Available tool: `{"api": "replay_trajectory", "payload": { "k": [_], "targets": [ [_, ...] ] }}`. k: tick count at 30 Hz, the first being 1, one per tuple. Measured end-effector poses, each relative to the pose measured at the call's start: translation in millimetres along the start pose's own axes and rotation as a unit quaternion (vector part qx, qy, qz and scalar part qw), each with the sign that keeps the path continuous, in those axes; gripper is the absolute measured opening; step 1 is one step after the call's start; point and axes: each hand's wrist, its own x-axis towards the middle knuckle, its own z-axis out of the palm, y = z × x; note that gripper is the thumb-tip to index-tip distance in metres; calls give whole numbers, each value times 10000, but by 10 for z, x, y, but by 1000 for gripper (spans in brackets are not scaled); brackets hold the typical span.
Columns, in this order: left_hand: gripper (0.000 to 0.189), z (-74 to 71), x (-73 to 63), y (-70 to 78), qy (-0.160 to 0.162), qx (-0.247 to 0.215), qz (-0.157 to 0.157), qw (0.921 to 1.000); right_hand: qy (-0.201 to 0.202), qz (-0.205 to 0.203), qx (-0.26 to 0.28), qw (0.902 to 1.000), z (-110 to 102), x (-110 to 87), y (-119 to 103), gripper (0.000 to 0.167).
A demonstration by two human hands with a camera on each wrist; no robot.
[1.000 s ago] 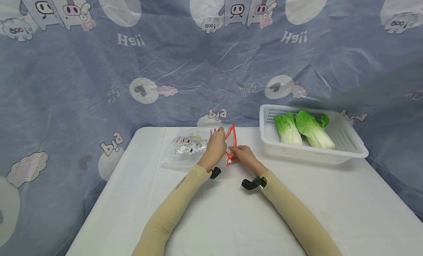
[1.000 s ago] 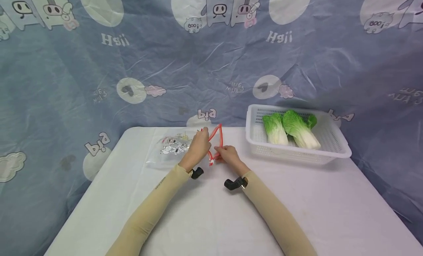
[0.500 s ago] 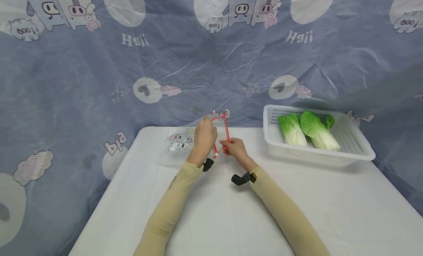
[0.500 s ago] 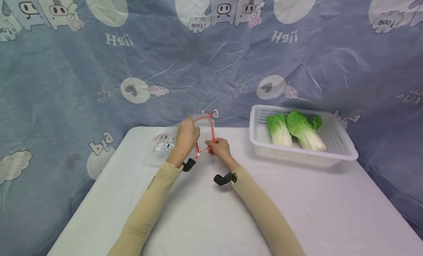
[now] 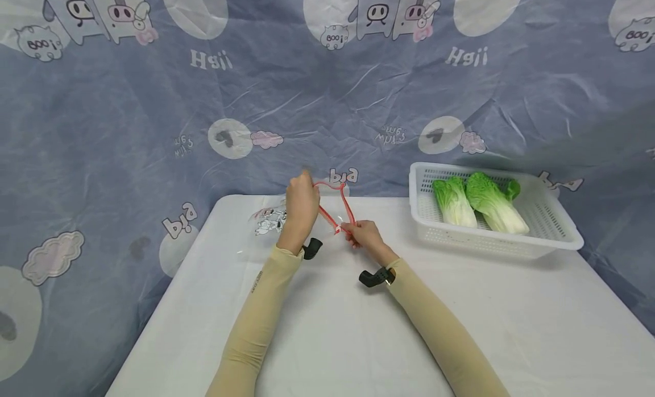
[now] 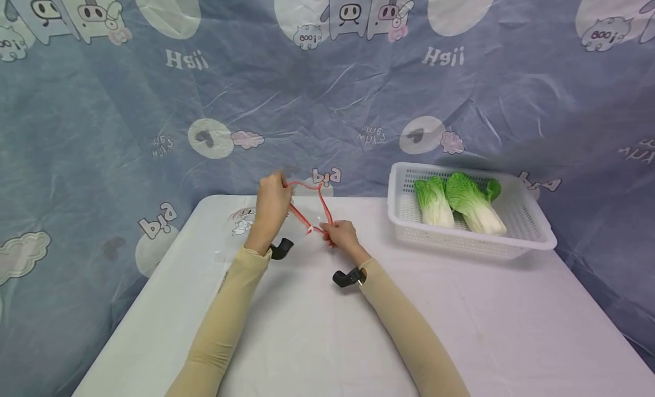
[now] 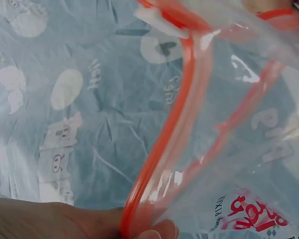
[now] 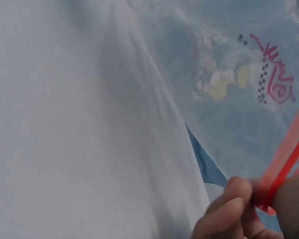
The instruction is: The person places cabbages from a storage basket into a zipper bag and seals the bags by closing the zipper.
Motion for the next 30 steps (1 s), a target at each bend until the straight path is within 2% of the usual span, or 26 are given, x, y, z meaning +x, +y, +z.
{"api": "replay_trajectory", "payload": {
  "k": [5, 11, 13, 15, 19, 22, 26, 30],
  "targets": [
    [10, -102, 22, -43, 24, -368, -113, 9993, -328, 41, -190, 9993, 10, 27, 71, 25],
    [6, -171, 56, -67, 236, -598, -159, 9978, -259, -10, -92, 9996, 22, 41, 93, 23],
    [7, -175, 51, -63, 213, -662, -177, 9974, -234, 3, -123, 9996, 17, 35, 91, 23],
    [8, -159, 41, -56, 52, -663, -167, 9976, -223, 8, -181, 9996, 10, 24, 81, 24],
    [9, -78, 11, -16, -690, -613, -178, 9956, -195, -133, -399, 9989, -40, -25, 36, 29],
    [9, -30, -3, 7, -1065, -443, -220, 9931, -197, -296, -626, 9974, -99, -70, -25, 31],
    [9, -7, -10, 18, -1177, -120, -225, 9927, -186, -357, -1031, 9939, -225, -139, -157, 36],
    [9, -4, -17, 15, -1292, -91, -188, 9914, -250, -343, -1436, 9887, -423, -214, -328, 41]
  ]
}}
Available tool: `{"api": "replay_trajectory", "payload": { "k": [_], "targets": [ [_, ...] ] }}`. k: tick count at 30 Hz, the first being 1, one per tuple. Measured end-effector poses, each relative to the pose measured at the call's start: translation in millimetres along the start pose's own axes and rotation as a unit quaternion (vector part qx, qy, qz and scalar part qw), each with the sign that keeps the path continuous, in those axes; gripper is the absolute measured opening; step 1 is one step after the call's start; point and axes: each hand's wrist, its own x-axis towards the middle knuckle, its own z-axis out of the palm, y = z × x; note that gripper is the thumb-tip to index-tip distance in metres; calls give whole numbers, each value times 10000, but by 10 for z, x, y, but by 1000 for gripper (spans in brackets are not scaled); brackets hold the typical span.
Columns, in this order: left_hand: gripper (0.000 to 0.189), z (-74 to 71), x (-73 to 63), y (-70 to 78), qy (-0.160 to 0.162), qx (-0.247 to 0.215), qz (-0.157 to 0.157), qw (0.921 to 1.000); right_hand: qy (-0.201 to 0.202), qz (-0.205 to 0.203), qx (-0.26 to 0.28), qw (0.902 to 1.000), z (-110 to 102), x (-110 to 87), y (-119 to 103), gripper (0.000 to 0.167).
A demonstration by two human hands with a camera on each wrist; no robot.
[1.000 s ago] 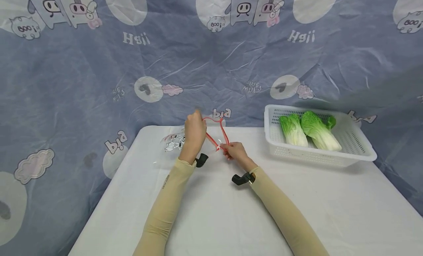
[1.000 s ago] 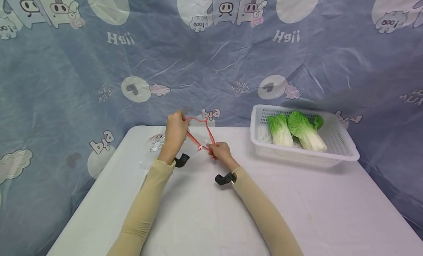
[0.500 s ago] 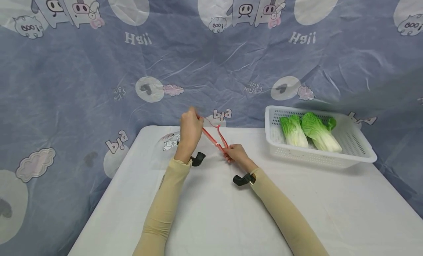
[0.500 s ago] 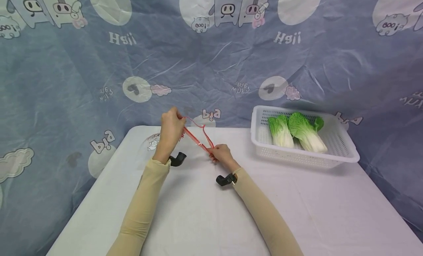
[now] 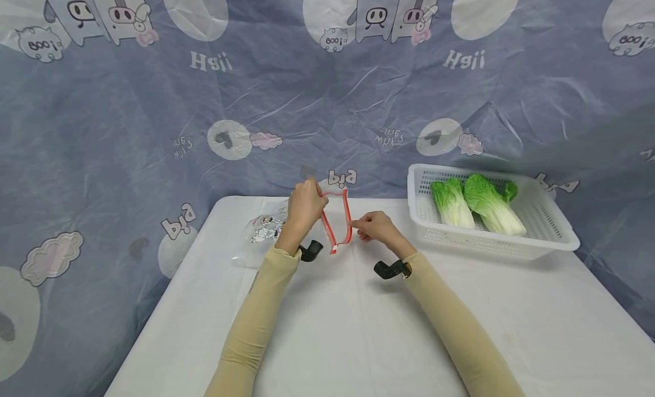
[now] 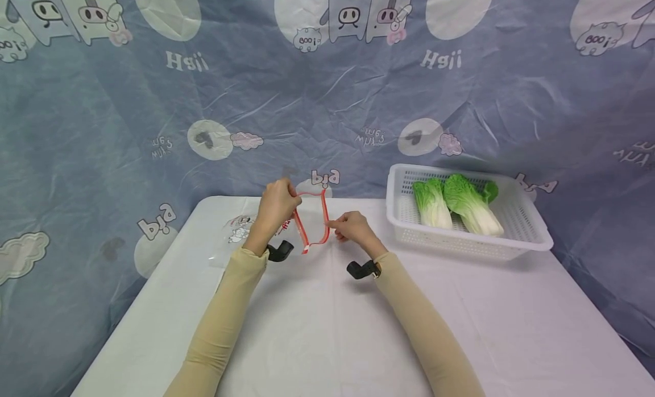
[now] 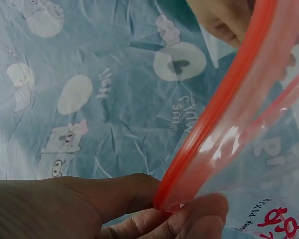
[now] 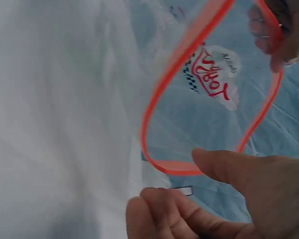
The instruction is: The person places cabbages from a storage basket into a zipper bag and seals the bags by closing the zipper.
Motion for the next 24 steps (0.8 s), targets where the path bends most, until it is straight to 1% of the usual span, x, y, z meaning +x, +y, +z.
{"api": "replay_trajectory", "payload": {
  "k": [2, 5, 10, 13, 14, 17, 20, 22, 24],
  "targets": [
    [9, 2, -1, -6, -64, -84, 23, 9999, -68, 14, -68, 10000, -150, -34, -52, 43],
    [10, 6, -5, -11, -160, -184, 61, 9997, -79, -74, -96, 9999, -423, -104, -115, 44],
    [9, 7, -6, -14, -357, -314, 51, 9989, 218, -315, -5, 9993, -920, -219, -145, 48],
    [10, 12, -5, -18, -514, -421, -16, 9978, 418, -362, -208, 9983, -1189, -268, -118, 52],
    [10, 16, -4, -20, -559, -446, -43, 9974, 515, -358, -350, 9974, -1268, -280, -103, 51],
    [10, 26, -3, -24, -652, -510, -96, 9965, 823, -282, -797, 9930, -1489, -295, -41, 44],
    [10, 36, 1, -26, -695, -529, -110, 9961, 1025, -185, -1066, 9888, -1675, -287, 47, 43],
    [11, 40, 2, -23, -739, -552, -125, 9957, 999, -21, -1221, 9875, -1787, -282, 117, 48],
    [11, 42, 0, -20, -779, -602, -154, 9950, 909, 221, -1309, 9870, -1879, -276, 188, 58]
  ]
}}
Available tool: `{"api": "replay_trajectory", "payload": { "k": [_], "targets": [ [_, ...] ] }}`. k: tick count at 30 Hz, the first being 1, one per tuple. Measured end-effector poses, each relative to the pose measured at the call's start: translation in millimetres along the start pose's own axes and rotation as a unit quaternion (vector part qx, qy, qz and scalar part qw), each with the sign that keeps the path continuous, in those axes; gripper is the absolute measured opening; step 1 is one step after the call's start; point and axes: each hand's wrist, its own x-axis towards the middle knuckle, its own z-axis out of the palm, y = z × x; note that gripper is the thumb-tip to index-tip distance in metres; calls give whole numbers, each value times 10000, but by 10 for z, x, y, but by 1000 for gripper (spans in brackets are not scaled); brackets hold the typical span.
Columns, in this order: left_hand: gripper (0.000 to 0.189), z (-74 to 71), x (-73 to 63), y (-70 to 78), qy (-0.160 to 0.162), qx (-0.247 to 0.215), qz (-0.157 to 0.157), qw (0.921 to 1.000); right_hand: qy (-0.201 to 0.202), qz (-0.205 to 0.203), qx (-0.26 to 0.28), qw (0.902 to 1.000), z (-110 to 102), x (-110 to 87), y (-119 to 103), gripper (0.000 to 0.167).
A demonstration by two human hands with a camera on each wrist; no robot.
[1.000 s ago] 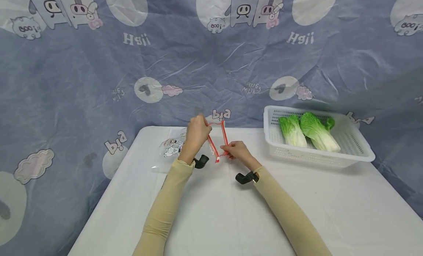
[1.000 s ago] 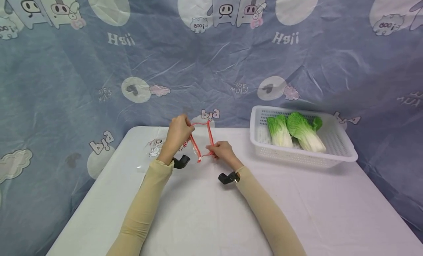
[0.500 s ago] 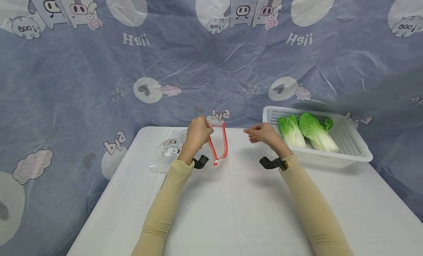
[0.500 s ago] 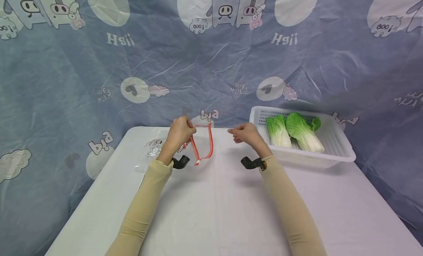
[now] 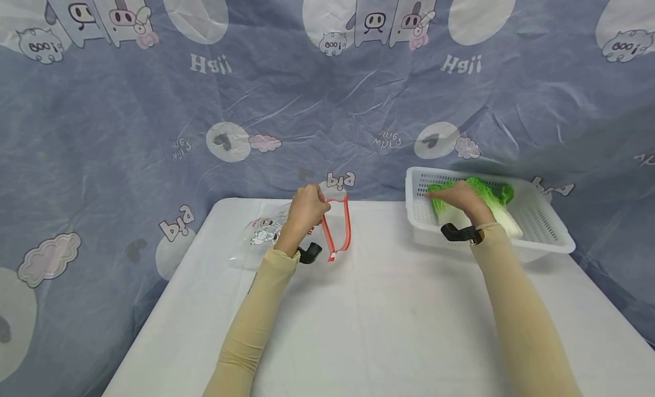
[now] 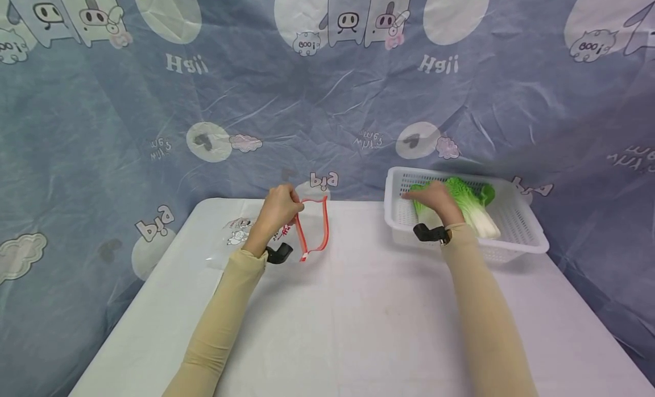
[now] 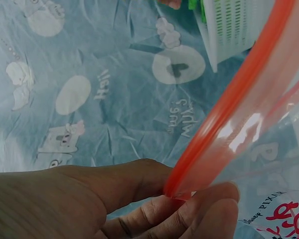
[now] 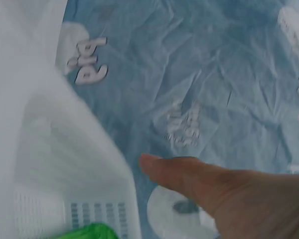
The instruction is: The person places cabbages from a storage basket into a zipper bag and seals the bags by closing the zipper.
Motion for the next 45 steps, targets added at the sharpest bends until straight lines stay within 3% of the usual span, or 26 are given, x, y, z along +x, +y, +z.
{"api": "replay_trajectory", "payload": {
  "k": [4, 6, 8, 12, 14, 20, 24, 27, 33, 41, 43, 45],
  "targets": [
    [11, -4, -8, -2, -64, -82, -27, 9999, -312, 396, -408, 9979, -98, 63, 176, 91],
    [11, -6, -11, -5, -69, -84, -11, 9999, -430, 399, -699, 9958, -129, 100, 249, 101],
    [11, -8, -16, -10, -78, -104, -4, 9999, -564, 423, -930, 9932, -148, 128, 306, 107],
    [11, -7, -26, -21, -98, -158, 8, 9998, -947, 682, -853, 9895, -151, 200, 394, 112],
    [11, -2, -27, -26, -125, -155, 32, 9998, -1043, 833, -819, 9877, -145, 249, 444, 108],
    [11, 12, -20, -30, -139, -32, 79, 9999, -910, 1271, -778, 9846, -104, 378, 565, 76],
    [10, 16, -15, -24, -114, 69, 114, 9998, -910, 1523, -287, 9837, -93, 392, 590, 84],
    [10, 20, -16, -18, -149, 96, 119, 9998, -931, 1510, -142, 9840, -79, 388, 603, 86],
    [10, 25, -10, -18, -225, 131, 106, 9996, -837, 1323, -720, 9850, -47, 413, 641, 77],
    [9, 8, -3, -13, -272, 91, 72, 9996, -1045, 1713, -595, 9779, -44, 462, 637, 79],
    [9, 2, -4, -18, -276, 51, 61, 9996, -1032, 1592, -627, 9798, -53, 465, 660, 74],
    [9, -1, -5, -23, -251, 21, 49, 9997, -1034, 1411, -605, 9827, -76, 466, 683, 56]
  ]
}}
